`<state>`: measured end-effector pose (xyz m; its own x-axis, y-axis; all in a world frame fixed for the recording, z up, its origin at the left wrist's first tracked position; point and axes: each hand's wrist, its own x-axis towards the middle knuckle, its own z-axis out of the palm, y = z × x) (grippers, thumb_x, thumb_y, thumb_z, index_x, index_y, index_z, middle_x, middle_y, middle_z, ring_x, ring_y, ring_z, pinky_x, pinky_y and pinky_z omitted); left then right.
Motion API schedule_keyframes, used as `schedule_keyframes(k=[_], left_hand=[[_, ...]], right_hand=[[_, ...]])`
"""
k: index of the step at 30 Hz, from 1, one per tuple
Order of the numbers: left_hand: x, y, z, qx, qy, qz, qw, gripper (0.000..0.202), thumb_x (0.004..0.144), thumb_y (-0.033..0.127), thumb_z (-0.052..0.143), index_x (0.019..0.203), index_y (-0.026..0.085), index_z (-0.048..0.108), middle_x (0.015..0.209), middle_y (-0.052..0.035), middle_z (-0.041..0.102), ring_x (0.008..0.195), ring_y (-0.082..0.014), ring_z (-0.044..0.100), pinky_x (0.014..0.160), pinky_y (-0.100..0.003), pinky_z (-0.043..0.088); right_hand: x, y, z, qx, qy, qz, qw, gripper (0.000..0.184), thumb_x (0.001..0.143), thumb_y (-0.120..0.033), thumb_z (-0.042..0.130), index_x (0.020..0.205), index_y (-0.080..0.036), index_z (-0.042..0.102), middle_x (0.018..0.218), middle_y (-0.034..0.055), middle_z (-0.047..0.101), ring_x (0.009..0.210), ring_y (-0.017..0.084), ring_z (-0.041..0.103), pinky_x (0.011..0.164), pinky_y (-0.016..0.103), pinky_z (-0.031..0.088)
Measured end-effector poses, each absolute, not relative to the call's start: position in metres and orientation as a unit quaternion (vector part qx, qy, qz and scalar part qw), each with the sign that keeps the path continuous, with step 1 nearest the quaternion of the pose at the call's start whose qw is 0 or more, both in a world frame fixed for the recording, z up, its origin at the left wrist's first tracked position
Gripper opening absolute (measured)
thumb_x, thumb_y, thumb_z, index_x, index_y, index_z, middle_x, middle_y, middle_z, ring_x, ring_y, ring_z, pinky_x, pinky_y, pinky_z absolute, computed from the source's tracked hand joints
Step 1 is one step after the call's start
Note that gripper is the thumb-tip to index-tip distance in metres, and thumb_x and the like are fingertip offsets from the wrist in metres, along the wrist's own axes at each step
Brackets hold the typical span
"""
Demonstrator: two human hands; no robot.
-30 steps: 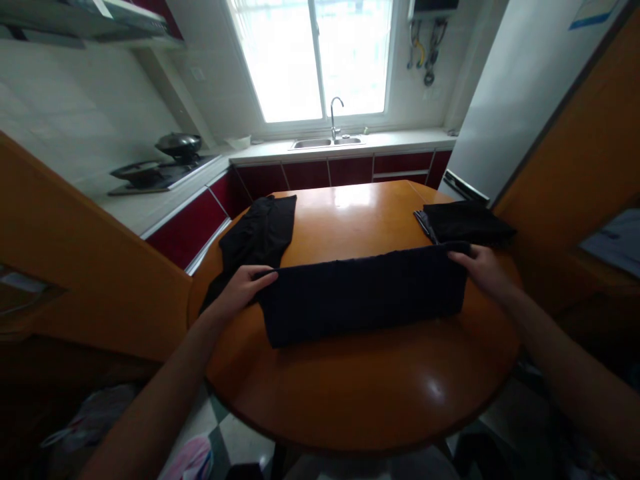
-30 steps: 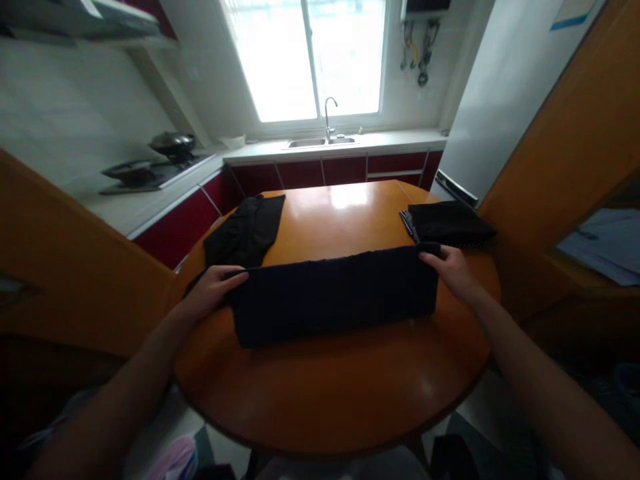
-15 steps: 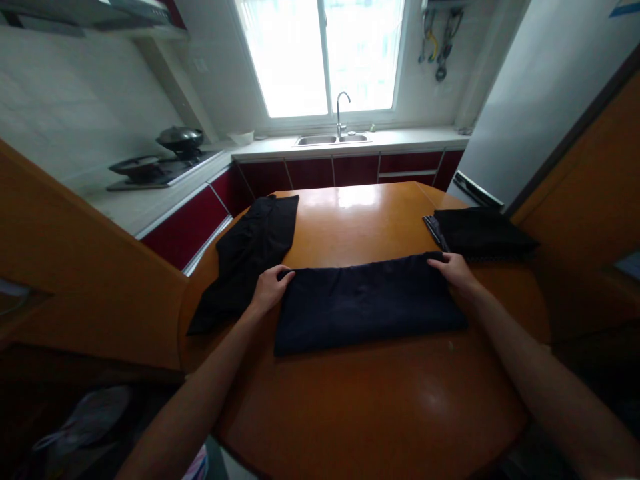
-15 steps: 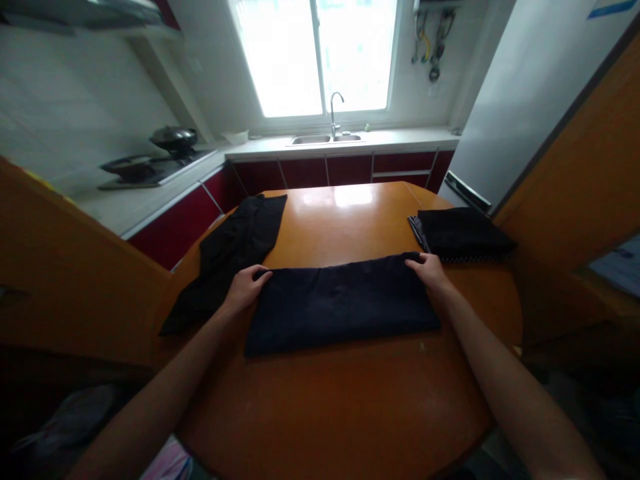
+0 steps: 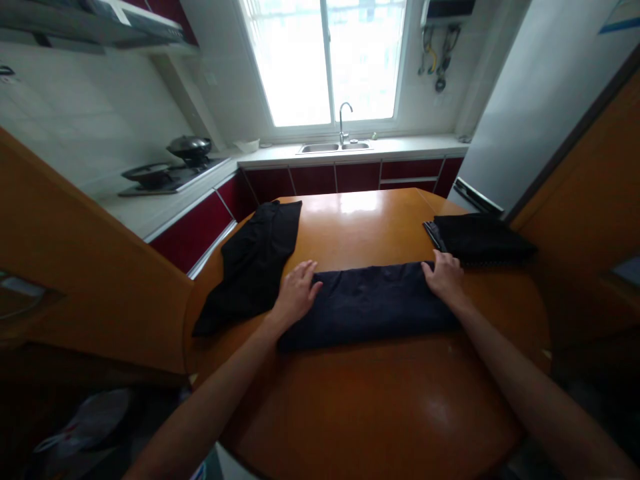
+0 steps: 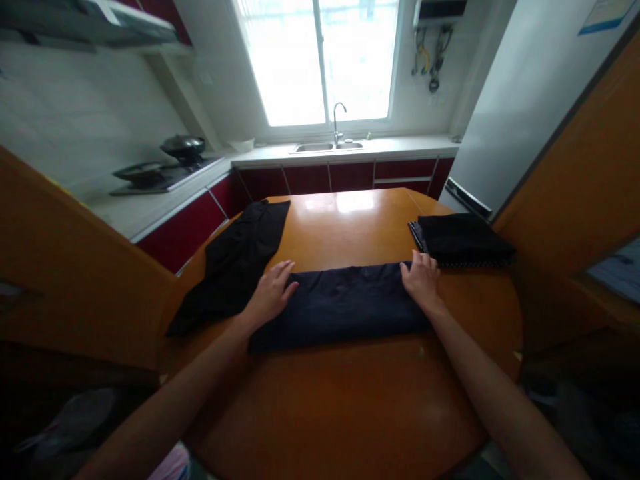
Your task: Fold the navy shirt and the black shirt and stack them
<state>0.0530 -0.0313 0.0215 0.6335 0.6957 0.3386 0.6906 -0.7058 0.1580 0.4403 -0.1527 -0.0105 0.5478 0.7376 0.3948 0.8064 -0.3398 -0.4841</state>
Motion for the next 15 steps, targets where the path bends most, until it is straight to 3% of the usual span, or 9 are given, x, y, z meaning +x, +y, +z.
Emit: schedule_keyframes(k=[4,8,15], left_hand=[[0.108,-0.076,0.007,0.961,0.252,0.103,0.039,0.058,0.106,0.043,0.031,0.157,0.016,0.031,0.163,-0.0116,0.031,0.152,-0.0263,0.025,0.123,-0.048,0.024],[0.141,-0.082,-0.014,0.961,0.264,0.072,0.043,0.059,0.105,0.036,0.028,0.159,0.012,0.027,0.166,-0.0126,0.022,0.154,-0.0262,0.019,0.124,-0.051,0.02],[0.137,-0.055,-0.018,0.942,0.328,0.054,0.047,0.067,0.104,0.054,0.026,0.16,0.018,0.026,0.166,-0.0053,0.019,0.155,-0.0252,0.015,0.126,-0.051,0.015]], right_hand=[[0.356,-0.158,-0.005,-0.714,-0.659,-0.019,0.236,0.057,0.099,-0.035,0.035,0.151,-0.014,0.045,0.157,0.0174,0.043,0.145,0.035,0.036,0.117,0.055,0.031],[0.301,-0.149,-0.018,-0.675,-0.721,0.031,0.155,0.059,0.1,-0.028,0.029,0.157,-0.013,0.035,0.165,0.0135,0.028,0.153,0.029,0.022,0.121,0.054,0.021],[0.327,-0.133,-0.022,-0.706,-0.695,0.062,0.116,0.065,0.102,-0.05,0.03,0.157,-0.015,0.035,0.166,0.0126,0.024,0.155,0.027,0.017,0.123,0.055,0.012]])
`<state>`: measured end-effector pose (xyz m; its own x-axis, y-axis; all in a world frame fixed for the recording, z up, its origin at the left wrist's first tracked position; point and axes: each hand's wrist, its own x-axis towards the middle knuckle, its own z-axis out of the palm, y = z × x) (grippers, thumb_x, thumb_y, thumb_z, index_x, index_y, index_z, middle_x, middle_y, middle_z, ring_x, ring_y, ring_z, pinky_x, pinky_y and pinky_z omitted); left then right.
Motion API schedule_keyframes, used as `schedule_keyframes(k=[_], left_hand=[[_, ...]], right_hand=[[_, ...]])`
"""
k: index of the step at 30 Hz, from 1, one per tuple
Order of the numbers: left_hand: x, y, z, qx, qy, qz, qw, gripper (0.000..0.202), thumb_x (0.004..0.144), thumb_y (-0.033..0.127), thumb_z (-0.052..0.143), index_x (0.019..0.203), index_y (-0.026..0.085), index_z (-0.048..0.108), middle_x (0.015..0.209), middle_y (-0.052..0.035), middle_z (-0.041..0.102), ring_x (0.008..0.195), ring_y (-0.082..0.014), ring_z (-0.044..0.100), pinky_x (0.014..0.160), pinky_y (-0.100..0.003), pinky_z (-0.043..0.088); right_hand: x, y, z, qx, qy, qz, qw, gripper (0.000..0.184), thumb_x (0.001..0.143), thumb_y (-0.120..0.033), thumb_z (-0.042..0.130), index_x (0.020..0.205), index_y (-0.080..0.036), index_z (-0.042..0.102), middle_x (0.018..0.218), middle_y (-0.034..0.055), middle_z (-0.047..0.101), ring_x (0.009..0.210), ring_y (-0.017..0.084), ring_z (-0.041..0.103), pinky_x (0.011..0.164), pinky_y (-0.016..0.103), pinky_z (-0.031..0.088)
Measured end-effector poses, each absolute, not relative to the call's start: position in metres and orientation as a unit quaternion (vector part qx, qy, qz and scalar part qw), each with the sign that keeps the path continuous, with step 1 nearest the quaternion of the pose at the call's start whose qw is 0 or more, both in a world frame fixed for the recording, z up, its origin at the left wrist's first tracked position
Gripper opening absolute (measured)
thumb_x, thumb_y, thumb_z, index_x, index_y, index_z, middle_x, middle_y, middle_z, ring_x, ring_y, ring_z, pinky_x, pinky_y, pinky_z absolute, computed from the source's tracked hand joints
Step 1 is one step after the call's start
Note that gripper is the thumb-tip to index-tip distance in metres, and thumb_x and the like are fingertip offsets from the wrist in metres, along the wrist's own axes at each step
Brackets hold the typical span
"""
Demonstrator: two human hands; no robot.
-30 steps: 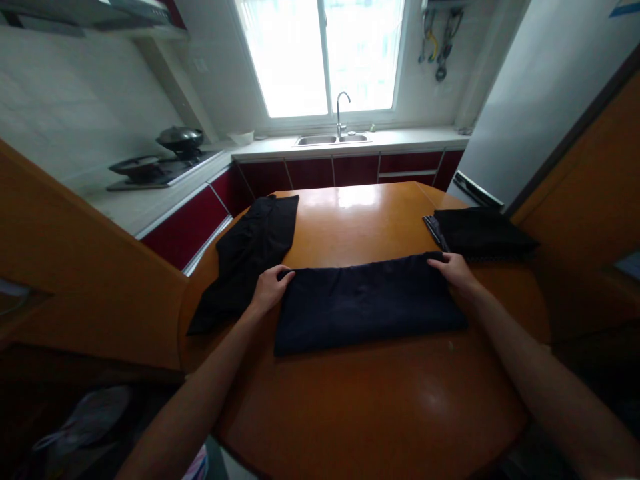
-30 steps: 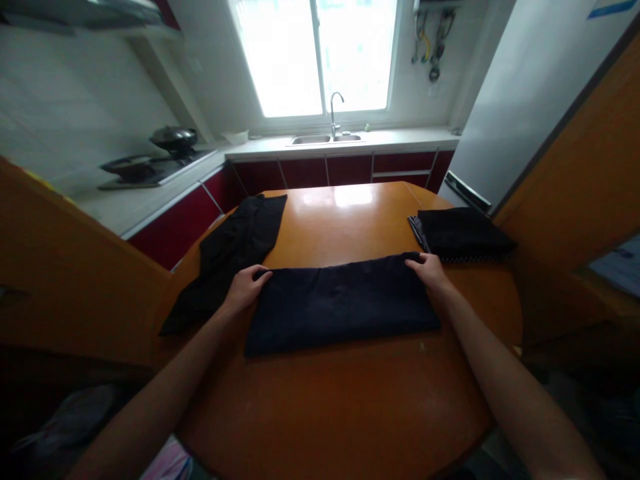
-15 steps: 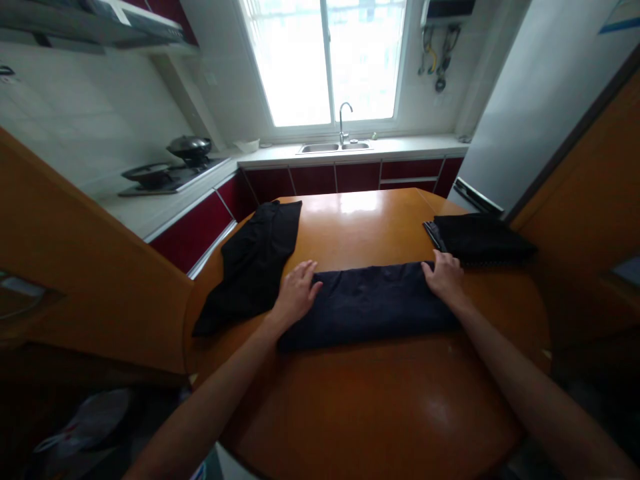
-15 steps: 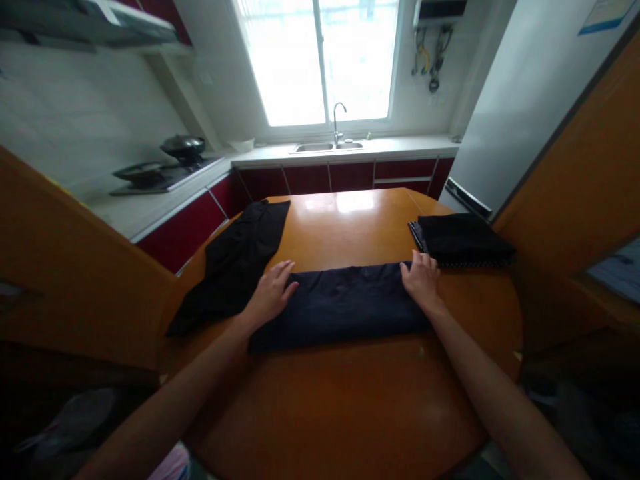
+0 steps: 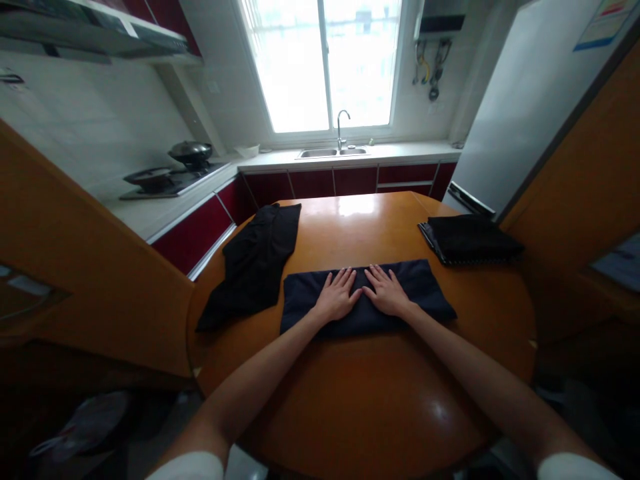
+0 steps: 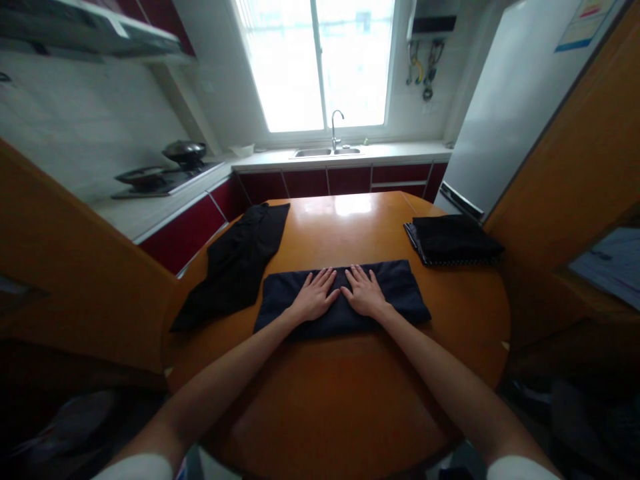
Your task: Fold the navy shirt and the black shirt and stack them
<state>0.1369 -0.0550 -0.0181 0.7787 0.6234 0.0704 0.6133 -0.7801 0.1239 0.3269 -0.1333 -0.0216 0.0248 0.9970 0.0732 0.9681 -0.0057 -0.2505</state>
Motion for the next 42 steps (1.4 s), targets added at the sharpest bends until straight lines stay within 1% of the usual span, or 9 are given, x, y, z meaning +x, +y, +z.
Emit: schedule_keyframes(k=[6,12,15,19,23,27,35,39,42], left_hand=[[0.094,-0.028,-0.013,0.912,0.408,0.033,0.01,0.064,0.105,0.054,0.025,0.16,0.022,0.028,0.166,-0.0045,0.022,0.154,-0.0274,0.018,0.125,-0.052,0.015],[0.069,-0.015,0.003,0.871,0.491,0.022,-0.017,0.06,0.105,0.042,0.026,0.156,0.011,0.035,0.163,-0.0143,0.028,0.153,-0.0313,0.022,0.123,-0.056,0.017],[0.098,-0.043,0.007,0.9,0.431,0.054,-0.028,0.058,0.104,0.034,0.026,0.156,0.008,0.033,0.164,-0.0158,0.025,0.154,-0.0303,0.018,0.123,-0.055,0.017],[0.141,-0.095,-0.005,0.954,0.294,0.062,0.006,0.059,0.102,0.026,0.028,0.158,0.009,0.027,0.165,-0.0132,0.024,0.155,-0.0247,0.015,0.125,-0.049,0.018],[0.142,-0.109,-0.016,0.949,0.307,0.065,0.014,0.058,0.104,0.035,0.027,0.158,0.013,0.029,0.166,-0.0105,0.023,0.154,-0.0257,0.019,0.124,-0.05,0.021],[0.102,-0.086,-0.016,0.931,0.36,0.053,0.015,0.063,0.105,0.049,0.024,0.158,0.016,0.031,0.166,-0.0068,0.022,0.154,-0.0257,0.018,0.124,-0.05,0.021],[0.022,-0.054,-0.015,0.884,0.466,0.03,-0.023,0.064,0.105,0.047,0.024,0.158,0.013,0.03,0.166,-0.0112,0.019,0.154,-0.028,0.017,0.123,-0.054,0.021],[0.043,-0.064,-0.006,0.898,0.435,0.043,-0.045,0.065,0.105,0.047,0.027,0.156,0.008,0.034,0.164,-0.0163,0.023,0.154,-0.0306,0.018,0.123,-0.057,0.017],[0.088,-0.075,-0.004,0.933,0.356,0.057,-0.012,0.062,0.106,0.044,0.027,0.157,0.01,0.032,0.166,-0.0127,0.021,0.155,-0.0271,0.017,0.123,-0.053,0.021]], right_hand=[[0.398,-0.141,-0.025,-0.781,-0.619,0.033,0.07,0.068,0.102,-0.054,0.026,0.159,-0.018,0.03,0.168,0.0088,0.022,0.156,0.024,0.012,0.125,0.05,0.008],[0.423,-0.157,-0.015,-0.835,-0.545,-0.018,0.076,0.063,0.104,-0.042,0.026,0.157,-0.008,0.034,0.166,0.0159,0.023,0.155,0.028,0.015,0.123,0.055,0.011],[0.37,-0.164,-0.004,-0.8,-0.586,-0.064,0.114,0.06,0.102,-0.033,0.026,0.155,-0.005,0.036,0.166,0.0165,0.024,0.154,0.029,0.016,0.123,0.056,0.009],[0.292,-0.174,-0.007,-0.714,-0.688,-0.012,0.134,0.06,0.099,-0.024,0.028,0.157,-0.009,0.034,0.166,0.012,0.025,0.154,0.023,0.019,0.123,0.046,0.016],[0.291,-0.186,-0.02,-0.739,-0.662,0.021,0.128,0.062,0.102,-0.037,0.029,0.156,-0.008,0.036,0.164,0.0138,0.03,0.153,0.025,0.023,0.124,0.045,0.015],[0.347,-0.198,-0.03,-0.776,-0.621,0.011,0.107,0.068,0.102,-0.051,0.028,0.157,-0.012,0.035,0.166,0.0113,0.025,0.155,0.024,0.018,0.124,0.047,0.012],[0.429,-0.226,-0.042,-0.859,-0.503,-0.019,0.088,0.07,0.102,-0.047,0.024,0.157,-0.006,0.033,0.165,0.0175,0.026,0.154,0.027,0.02,0.123,0.05,0.015],[0.396,-0.219,-0.023,-0.834,-0.531,-0.096,0.11,0.064,0.102,-0.037,0.025,0.153,-0.002,0.038,0.165,0.0198,0.024,0.154,0.03,0.016,0.123,0.055,0.009],[0.349,-0.196,-0.009,-0.776,-0.614,-0.07,0.129,0.061,0.101,-0.033,0.027,0.154,-0.004,0.038,0.165,0.0168,0.026,0.154,0.027,0.018,0.123,0.05,0.014]])
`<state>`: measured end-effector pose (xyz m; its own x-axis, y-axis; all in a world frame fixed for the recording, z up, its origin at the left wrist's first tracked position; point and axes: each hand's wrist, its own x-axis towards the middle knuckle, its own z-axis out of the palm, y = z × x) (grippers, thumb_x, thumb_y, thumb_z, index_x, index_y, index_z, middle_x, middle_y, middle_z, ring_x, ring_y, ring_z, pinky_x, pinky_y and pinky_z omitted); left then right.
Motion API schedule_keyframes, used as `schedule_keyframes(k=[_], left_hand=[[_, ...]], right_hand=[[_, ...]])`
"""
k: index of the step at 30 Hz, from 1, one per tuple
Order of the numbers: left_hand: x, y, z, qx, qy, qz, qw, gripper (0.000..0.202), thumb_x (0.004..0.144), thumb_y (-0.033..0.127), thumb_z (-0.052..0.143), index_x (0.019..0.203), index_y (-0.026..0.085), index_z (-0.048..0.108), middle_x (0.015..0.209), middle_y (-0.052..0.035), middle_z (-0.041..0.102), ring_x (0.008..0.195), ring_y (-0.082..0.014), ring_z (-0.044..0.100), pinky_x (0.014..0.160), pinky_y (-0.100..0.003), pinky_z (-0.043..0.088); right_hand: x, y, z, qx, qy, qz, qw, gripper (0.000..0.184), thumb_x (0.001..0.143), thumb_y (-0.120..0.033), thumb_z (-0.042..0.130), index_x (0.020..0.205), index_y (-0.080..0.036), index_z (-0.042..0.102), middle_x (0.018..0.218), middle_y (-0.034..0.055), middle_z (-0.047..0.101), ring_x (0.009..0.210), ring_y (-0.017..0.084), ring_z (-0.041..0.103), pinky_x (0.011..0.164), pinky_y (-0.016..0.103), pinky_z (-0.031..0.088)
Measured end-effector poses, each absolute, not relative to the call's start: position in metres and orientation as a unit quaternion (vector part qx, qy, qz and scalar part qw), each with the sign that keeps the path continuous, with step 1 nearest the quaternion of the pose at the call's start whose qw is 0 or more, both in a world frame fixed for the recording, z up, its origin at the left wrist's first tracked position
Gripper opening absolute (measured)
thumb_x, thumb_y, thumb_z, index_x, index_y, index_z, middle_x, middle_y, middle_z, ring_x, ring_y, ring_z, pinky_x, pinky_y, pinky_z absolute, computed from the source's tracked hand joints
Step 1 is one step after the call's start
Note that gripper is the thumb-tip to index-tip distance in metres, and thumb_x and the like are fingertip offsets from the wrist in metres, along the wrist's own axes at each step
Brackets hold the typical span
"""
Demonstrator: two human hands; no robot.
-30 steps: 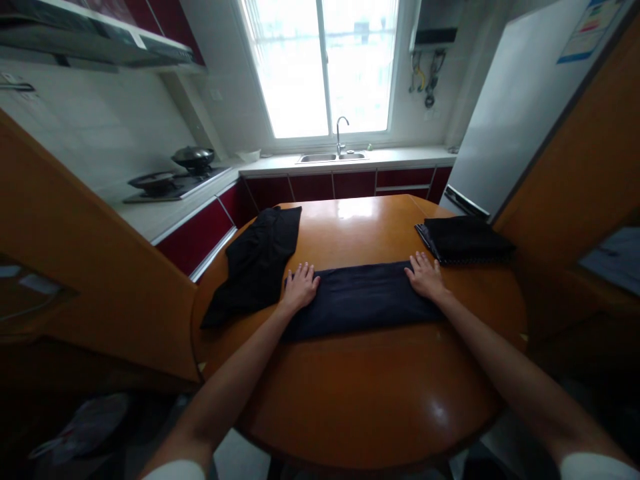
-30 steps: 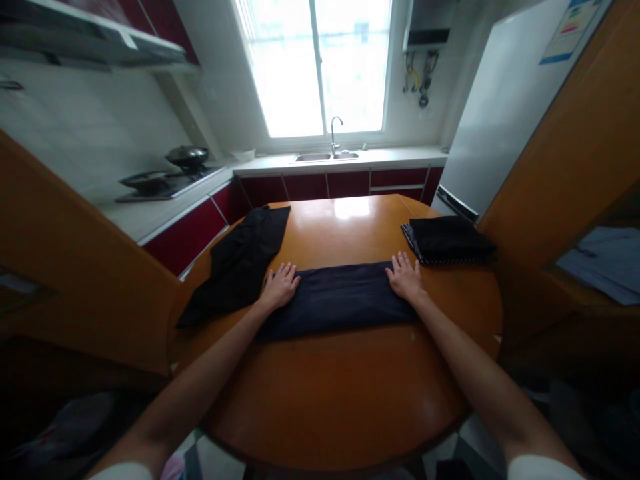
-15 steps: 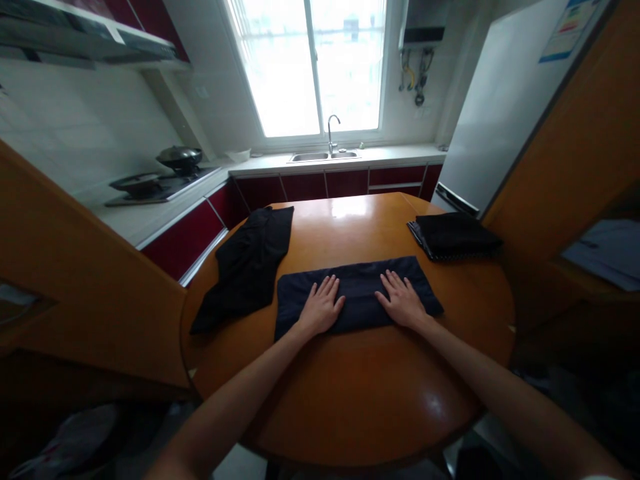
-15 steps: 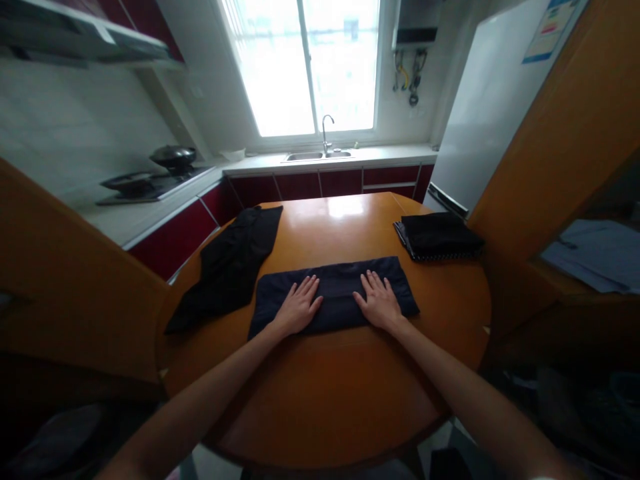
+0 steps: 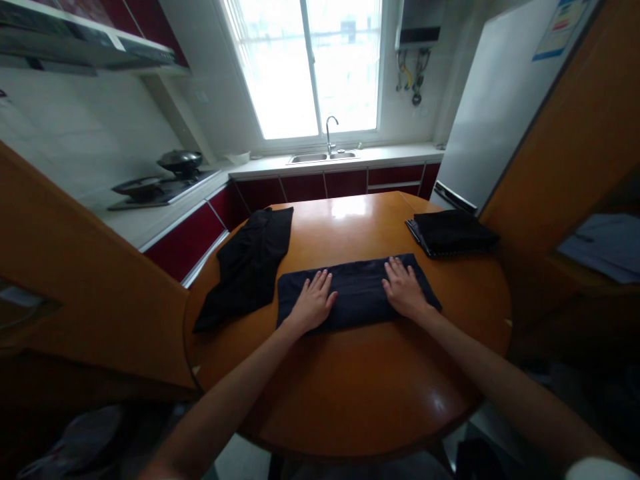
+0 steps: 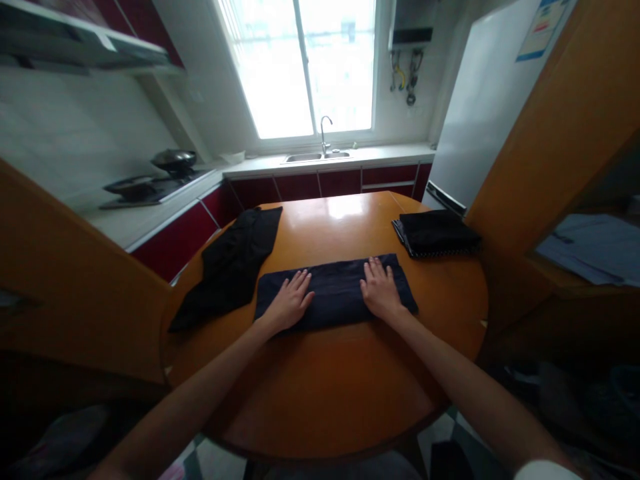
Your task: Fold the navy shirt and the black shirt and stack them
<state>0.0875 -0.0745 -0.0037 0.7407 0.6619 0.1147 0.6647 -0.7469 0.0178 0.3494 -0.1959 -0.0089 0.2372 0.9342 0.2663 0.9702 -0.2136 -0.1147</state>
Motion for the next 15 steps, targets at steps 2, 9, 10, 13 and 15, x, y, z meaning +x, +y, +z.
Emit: schedule_keyframes(k=[2,9,10,13,15], left_hand=[[0.118,-0.077,-0.006,-0.945,-0.32,-0.058,-0.015,0.059,0.106,0.04,0.026,0.158,0.012,0.031,0.166,-0.0097,0.021,0.155,-0.0251,0.016,0.123,-0.051,0.022],[0.13,-0.042,-0.014,-0.942,-0.33,-0.05,-0.037,0.058,0.105,0.05,0.028,0.158,0.026,0.032,0.166,-0.0021,0.024,0.154,-0.0278,0.019,0.124,-0.052,0.018],[0.122,-0.034,-0.012,-0.938,-0.342,-0.046,-0.032,0.058,0.105,0.051,0.028,0.158,0.027,0.033,0.165,-0.0021,0.025,0.154,-0.0285,0.019,0.124,-0.053,0.018],[0.097,-0.014,-0.009,-0.921,-0.387,-0.038,-0.016,0.058,0.105,0.05,0.027,0.157,0.027,0.035,0.164,-0.0036,0.028,0.153,-0.03,0.022,0.123,-0.054,0.019],[0.084,-0.005,-0.007,-0.912,-0.409,-0.039,-0.007,0.058,0.105,0.05,0.027,0.157,0.026,0.036,0.164,-0.0051,0.03,0.152,-0.0294,0.024,0.122,-0.054,0.021]], right_hand=[[0.325,-0.175,-0.007,-0.731,-0.669,-0.033,0.132,0.06,0.101,-0.031,0.029,0.156,-0.007,0.036,0.167,0.0138,0.023,0.155,0.025,0.016,0.124,0.048,0.014],[0.355,-0.142,-0.019,-0.741,-0.662,0.053,0.102,0.061,0.103,-0.046,0.031,0.157,-0.019,0.035,0.167,0.0087,0.025,0.155,0.024,0.016,0.124,0.051,0.01],[0.369,-0.143,-0.021,-0.756,-0.645,0.044,0.099,0.061,0.103,-0.047,0.031,0.158,-0.02,0.035,0.167,0.0085,0.025,0.155,0.024,0.015,0.124,0.052,0.009],[0.408,-0.148,-0.025,-0.801,-0.59,0.034,0.094,0.062,0.103,-0.049,0.029,0.158,-0.019,0.034,0.167,0.0087,0.026,0.155,0.024,0.015,0.124,0.053,0.009],[0.427,-0.151,-0.029,-0.818,-0.565,0.04,0.097,0.063,0.103,-0.049,0.029,0.158,-0.019,0.034,0.167,0.0081,0.026,0.155,0.024,0.015,0.124,0.053,0.011]])
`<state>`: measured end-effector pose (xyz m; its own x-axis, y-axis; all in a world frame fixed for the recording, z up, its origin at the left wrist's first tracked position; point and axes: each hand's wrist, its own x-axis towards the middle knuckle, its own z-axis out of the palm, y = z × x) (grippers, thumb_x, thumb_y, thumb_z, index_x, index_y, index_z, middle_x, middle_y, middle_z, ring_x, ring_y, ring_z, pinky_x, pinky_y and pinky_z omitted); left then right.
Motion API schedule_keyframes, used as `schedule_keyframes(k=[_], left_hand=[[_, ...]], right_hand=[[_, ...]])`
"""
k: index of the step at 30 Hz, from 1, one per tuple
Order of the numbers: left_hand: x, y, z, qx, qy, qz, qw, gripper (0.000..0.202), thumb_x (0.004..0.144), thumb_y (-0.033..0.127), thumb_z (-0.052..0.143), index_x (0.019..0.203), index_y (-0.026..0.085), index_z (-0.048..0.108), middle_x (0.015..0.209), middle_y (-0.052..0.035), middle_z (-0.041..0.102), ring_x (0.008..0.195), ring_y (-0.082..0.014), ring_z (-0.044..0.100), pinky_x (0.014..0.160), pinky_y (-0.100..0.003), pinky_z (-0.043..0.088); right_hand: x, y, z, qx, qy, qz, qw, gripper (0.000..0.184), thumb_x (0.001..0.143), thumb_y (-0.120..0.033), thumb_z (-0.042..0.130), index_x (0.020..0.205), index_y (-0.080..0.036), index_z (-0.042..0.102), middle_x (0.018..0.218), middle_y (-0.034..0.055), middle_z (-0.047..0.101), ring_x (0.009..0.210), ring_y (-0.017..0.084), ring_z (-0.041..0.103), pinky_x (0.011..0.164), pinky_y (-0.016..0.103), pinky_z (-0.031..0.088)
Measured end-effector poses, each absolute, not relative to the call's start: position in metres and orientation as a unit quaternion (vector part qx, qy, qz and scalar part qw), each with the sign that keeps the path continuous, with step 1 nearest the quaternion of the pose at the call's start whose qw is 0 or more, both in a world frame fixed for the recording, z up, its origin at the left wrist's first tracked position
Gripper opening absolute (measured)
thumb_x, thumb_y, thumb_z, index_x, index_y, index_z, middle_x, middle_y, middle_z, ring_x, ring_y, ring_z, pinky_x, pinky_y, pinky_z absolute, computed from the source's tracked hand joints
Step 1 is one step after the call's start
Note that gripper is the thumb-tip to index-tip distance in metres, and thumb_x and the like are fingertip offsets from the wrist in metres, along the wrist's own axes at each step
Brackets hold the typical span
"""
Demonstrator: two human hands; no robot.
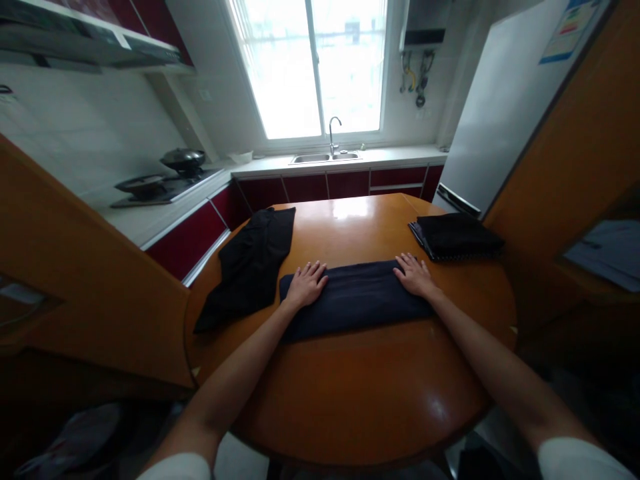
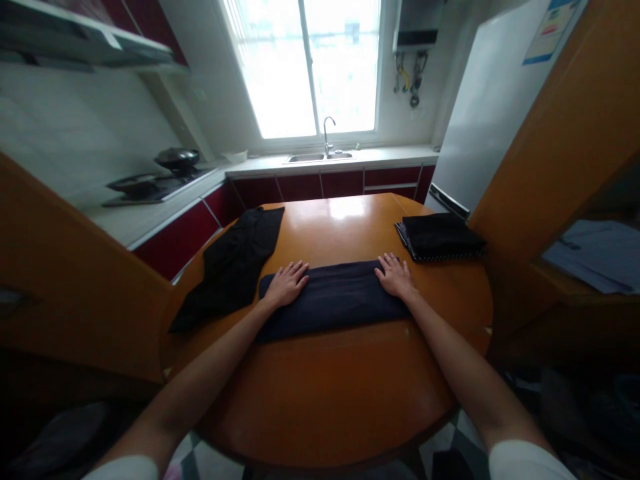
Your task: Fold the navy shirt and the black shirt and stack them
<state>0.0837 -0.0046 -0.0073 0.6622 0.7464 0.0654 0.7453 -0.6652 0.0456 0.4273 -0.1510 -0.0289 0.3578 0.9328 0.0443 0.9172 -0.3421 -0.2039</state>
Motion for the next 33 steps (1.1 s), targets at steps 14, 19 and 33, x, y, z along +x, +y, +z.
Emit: schedule_keyframes(k=[14,19,33], left_hand=[[0.175,-0.05,-0.008,0.955,0.29,0.055,0.038,0.055,0.104,0.031,0.029,0.157,0.018,0.033,0.164,-0.0062,0.029,0.153,-0.0273,0.021,0.123,-0.052,0.022],[0.174,-0.046,-0.018,0.955,0.288,0.058,0.051,0.055,0.105,0.033,0.029,0.158,0.02,0.032,0.165,-0.0043,0.026,0.154,-0.0279,0.019,0.124,-0.05,0.021],[0.174,-0.045,-0.014,0.95,0.302,0.046,0.06,0.054,0.105,0.036,0.029,0.158,0.024,0.032,0.165,-0.0025,0.026,0.154,-0.0273,0.018,0.125,-0.05,0.02]], right_hand=[[0.314,-0.136,-0.011,-0.741,-0.658,0.012,0.136,0.058,0.1,-0.026,0.029,0.156,-0.013,0.037,0.166,0.0123,0.026,0.154,0.025,0.017,0.123,0.054,0.011],[0.307,-0.132,-0.018,-0.736,-0.656,0.072,0.155,0.06,0.1,-0.031,0.032,0.157,-0.012,0.033,0.164,0.0111,0.03,0.153,0.023,0.022,0.124,0.051,0.011],[0.343,-0.137,-0.018,-0.784,-0.602,0.059,0.139,0.059,0.102,-0.041,0.034,0.156,-0.017,0.039,0.166,0.01,0.027,0.154,0.026,0.019,0.123,0.053,0.01]])
